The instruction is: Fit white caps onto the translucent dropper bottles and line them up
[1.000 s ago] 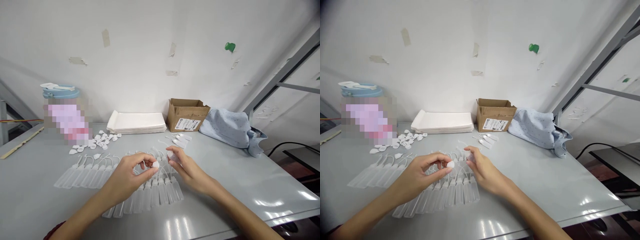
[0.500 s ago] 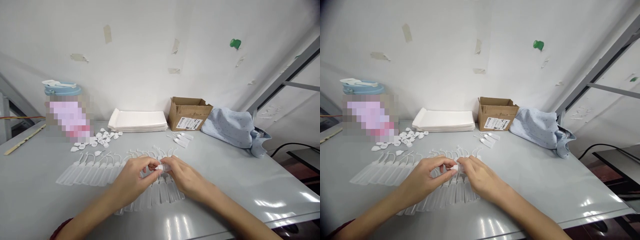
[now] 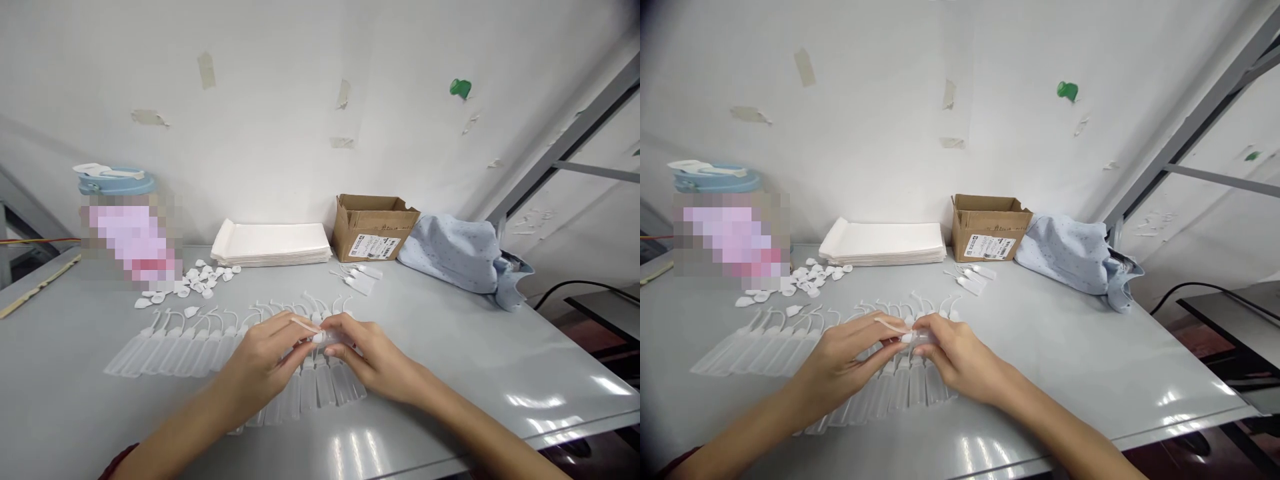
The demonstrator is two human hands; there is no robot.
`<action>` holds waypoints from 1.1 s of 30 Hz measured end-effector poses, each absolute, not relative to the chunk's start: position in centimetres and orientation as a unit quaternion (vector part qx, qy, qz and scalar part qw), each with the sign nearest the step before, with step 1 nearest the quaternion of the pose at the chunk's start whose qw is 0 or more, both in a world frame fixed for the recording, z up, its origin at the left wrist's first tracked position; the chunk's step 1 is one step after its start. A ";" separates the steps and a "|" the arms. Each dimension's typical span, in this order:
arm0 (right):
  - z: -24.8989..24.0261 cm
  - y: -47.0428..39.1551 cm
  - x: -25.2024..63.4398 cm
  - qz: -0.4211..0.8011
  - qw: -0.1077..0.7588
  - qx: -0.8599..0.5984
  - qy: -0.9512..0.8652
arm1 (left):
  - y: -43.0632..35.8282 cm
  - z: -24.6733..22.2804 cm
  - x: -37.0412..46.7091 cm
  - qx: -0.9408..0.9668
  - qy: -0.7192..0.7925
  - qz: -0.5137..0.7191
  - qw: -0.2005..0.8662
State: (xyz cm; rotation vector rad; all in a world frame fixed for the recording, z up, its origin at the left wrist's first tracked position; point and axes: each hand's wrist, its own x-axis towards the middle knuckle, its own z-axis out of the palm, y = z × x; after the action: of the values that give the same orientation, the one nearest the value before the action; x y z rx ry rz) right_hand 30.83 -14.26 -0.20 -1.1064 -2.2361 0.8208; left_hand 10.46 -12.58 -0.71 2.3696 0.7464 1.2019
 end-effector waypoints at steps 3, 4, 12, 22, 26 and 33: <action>0.2 -14.4 30.7 0.340 0.262 -0.411 -0.804 | -12.6 -0.4 10.5 0.816 0.308 0.408 0.271; 0.2 -14.5 30.6 0.350 0.267 -0.412 -0.798 | -12.6 -0.3 10.5 0.798 0.328 0.397 0.314; -0.6 -14.3 30.1 0.523 0.312 -0.410 -0.679 | -12.8 -0.6 10.6 0.826 0.285 0.414 0.257; -0.4 -14.3 30.0 0.604 0.337 -0.388 -0.609 | -13.0 0.6 10.7 0.753 0.352 0.351 0.432; -0.4 -14.6 30.0 0.535 0.343 -0.407 -0.657 | -13.4 0.3 10.7 0.745 0.382 0.317 0.447; -0.6 -14.4 29.9 0.628 0.345 -0.384 -0.582 | -13.4 -1.0 10.5 0.862 0.262 0.369 0.229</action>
State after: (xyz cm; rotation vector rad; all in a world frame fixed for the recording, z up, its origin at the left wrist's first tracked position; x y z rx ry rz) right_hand 29.90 -14.39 -0.57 -0.9977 -1.5118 1.6307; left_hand 10.51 -13.35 -0.96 2.3733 0.7203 1.0150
